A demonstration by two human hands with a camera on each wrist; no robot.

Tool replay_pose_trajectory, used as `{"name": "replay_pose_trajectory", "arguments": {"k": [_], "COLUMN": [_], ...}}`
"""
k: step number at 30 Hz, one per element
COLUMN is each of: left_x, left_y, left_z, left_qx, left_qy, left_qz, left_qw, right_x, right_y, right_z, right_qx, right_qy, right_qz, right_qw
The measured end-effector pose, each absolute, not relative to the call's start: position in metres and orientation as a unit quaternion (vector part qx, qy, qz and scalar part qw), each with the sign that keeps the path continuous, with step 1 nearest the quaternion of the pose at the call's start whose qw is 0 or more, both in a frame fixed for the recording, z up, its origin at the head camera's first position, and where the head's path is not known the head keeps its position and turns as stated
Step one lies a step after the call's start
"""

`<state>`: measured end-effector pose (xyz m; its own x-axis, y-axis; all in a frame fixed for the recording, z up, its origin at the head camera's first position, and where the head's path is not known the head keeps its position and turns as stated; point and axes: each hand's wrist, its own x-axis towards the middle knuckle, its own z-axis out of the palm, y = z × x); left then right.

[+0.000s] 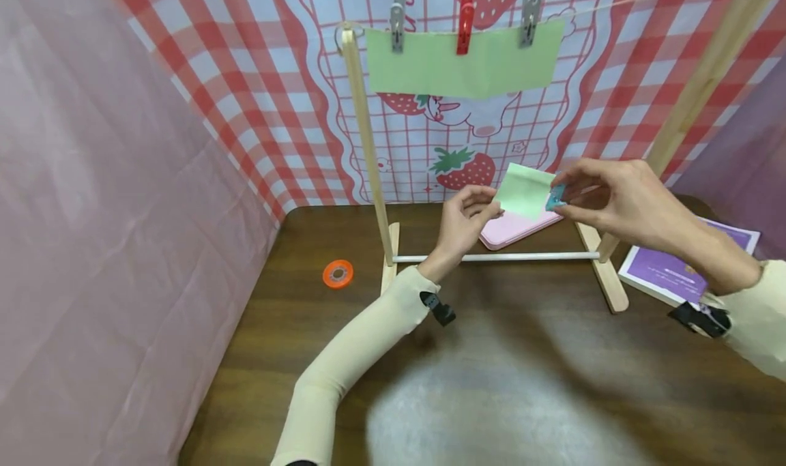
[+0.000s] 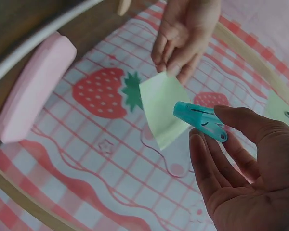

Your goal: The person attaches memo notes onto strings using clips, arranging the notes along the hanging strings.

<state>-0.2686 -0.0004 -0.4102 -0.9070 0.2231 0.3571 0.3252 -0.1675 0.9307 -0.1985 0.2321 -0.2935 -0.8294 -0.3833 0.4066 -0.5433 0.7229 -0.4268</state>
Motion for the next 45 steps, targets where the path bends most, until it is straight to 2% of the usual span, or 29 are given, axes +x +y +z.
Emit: {"name": "replay_pose_trajectory", "arguments": {"k": [8,21,35,45], "left_x": [-0.277,-0.289,-0.295,-0.292], "left_y": [0.007,0.021,0.035,0.044], "left_z": [-0.393,-0.359,-0.327,-0.311], "left_qx": [-0.185,-0.169,-0.182,-0.206], "left_qy": [-0.605,-0.557,-0.535,-0.539], "left_qz": [-0.773,-0.81,-0.821,-0.813], "left_qw": [0.046,0.072,0.081,0.081], "right_x": [-0.201,-0.206,-0.217,-0.245], "right_y": [0.233,0.233,0.233,0.252], "right_z": [-0.257,-0.199,-0.168,-0.157], "right_qx": [0.275,0.247,0.193,0.188], "right_qy": [-0.906,-0.915,-0.912,-0.89], "right_qz": [0.262,0.213,0.236,0.291], "right_qw": [0.188,0.237,0.275,0.296]}}
